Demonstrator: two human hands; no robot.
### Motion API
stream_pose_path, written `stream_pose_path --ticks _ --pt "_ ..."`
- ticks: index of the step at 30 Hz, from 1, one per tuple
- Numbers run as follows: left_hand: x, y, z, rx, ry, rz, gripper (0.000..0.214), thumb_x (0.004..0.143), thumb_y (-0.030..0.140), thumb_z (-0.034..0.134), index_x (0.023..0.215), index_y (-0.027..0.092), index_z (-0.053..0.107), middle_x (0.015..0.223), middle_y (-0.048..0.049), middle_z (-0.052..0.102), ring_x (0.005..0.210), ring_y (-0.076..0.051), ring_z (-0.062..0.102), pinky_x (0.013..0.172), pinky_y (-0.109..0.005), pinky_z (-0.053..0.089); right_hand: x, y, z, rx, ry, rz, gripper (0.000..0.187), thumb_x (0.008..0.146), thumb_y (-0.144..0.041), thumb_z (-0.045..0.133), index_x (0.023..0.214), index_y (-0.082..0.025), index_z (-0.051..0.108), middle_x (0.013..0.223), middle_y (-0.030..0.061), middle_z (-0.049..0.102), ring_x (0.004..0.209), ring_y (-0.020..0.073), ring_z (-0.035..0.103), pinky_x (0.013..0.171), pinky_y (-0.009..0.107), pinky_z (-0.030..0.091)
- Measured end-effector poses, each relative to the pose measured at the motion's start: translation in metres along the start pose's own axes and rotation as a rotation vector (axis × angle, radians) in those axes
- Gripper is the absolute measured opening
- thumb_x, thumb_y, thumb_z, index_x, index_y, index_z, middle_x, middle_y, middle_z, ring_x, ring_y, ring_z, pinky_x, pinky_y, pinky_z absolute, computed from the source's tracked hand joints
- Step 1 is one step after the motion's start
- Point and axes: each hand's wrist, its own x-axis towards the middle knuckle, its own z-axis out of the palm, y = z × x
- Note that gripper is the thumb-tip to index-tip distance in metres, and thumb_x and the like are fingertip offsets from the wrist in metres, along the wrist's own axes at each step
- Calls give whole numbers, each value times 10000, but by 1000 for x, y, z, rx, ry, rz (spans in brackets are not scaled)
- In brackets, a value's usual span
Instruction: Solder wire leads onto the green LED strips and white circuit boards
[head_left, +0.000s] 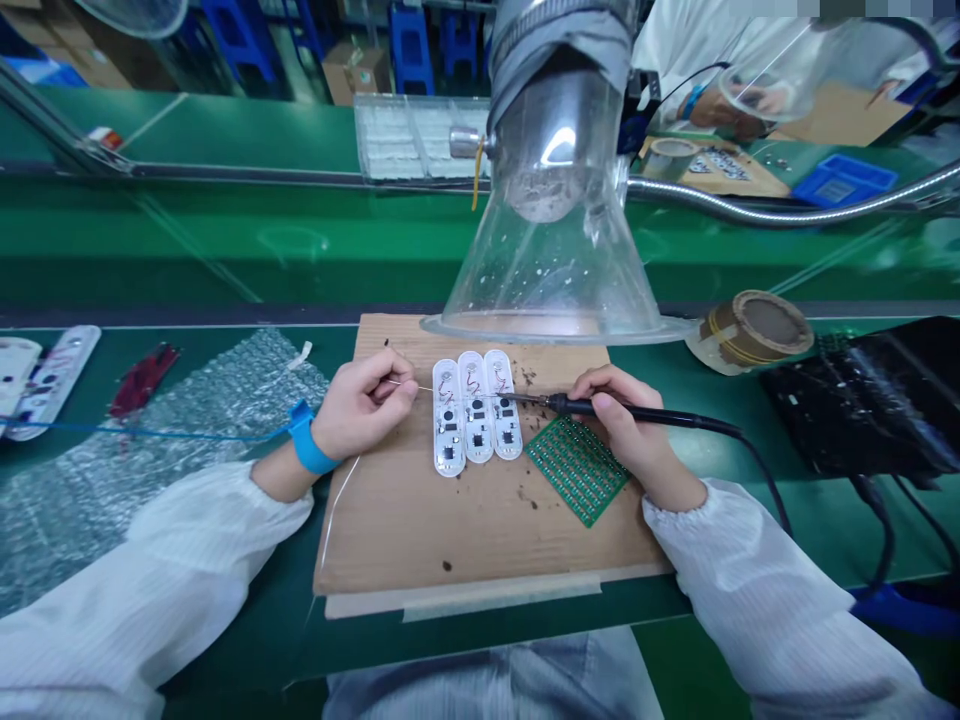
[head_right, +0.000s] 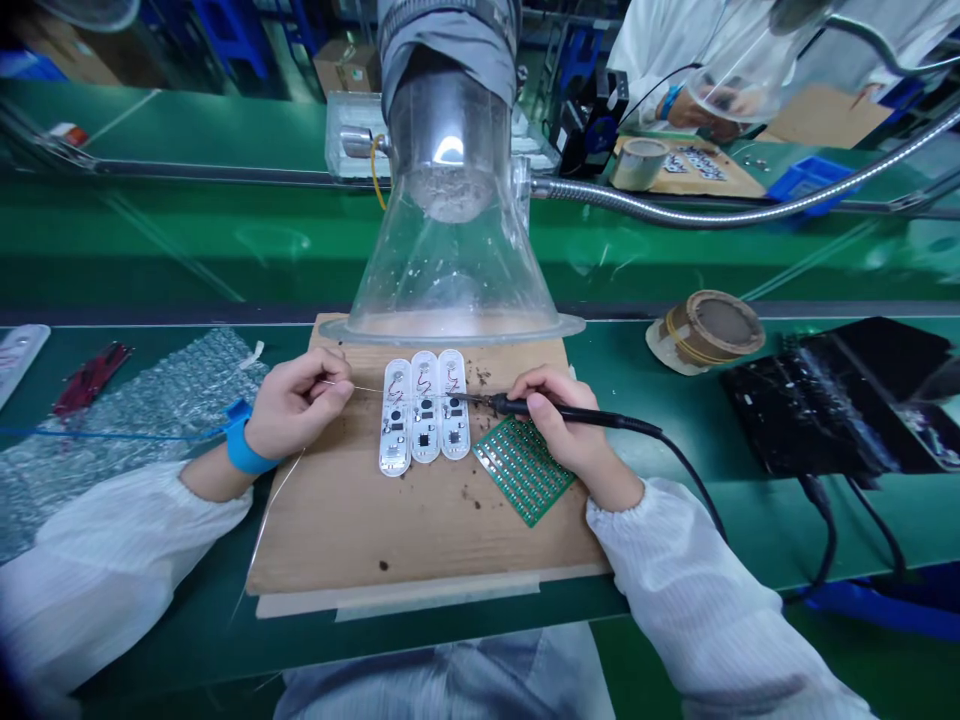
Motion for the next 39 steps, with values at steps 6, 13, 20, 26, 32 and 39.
stream_pose_path --ticks 6,13,20,26,32,39 --pt "1 4 0 4 -41 -30 164 918 255 575 761 210 558 567 81 381 477 -93 361 491 -242 326 0 1 -2 -14 -17 8 387 1059 -581 605 944 -239 744 828 41 722 682 201 658 597 318 502" --pt "0 1 -1 -44 38 -28 153 899 227 578 756 215 525 606 63 403 507 -99 352 507 -252 308 -3 3 -1 168 111 54 324 1043 -550 645 954 -255 744 788 24 679 622 195 626 584 329 495" --pt "-1 -2 -2 -77 115 40 162 880 185 572 734 216 508 621 54 427 524 -105 360 516 -261 304 -5 -8 9 78 15 73 295 1056 -522 661 997 -245 745 825 27 724 646 177 692 562 286 547" --pt "1 3 -4 -75 64 -3 164 859 201 561 713 218 488 601 48 422 512 -107 353 503 -261 294 -2 -17 13 14 -4 78 336 1046 -565 659 985 -246 743 823 34 744 633 180 703 553 283 578" --pt "2 5 -2 -69 57 -9 169 861 214 560 709 219 486 593 52 418 497 -100 357 487 -246 289 -4 -15 15 -10 -56 52 280 1061 -522 645 1003 -270 752 835 29 755 636 190 708 577 304 603" --pt "2 3 -1 -71 60 9 164 861 200 553 708 217 497 584 59 395 490 -95 342 492 -246 296 -4 -17 13 6 -53 70 299 1058 -542 651 1003 -266 751 839 31 753 635 179 712 580 290 599"
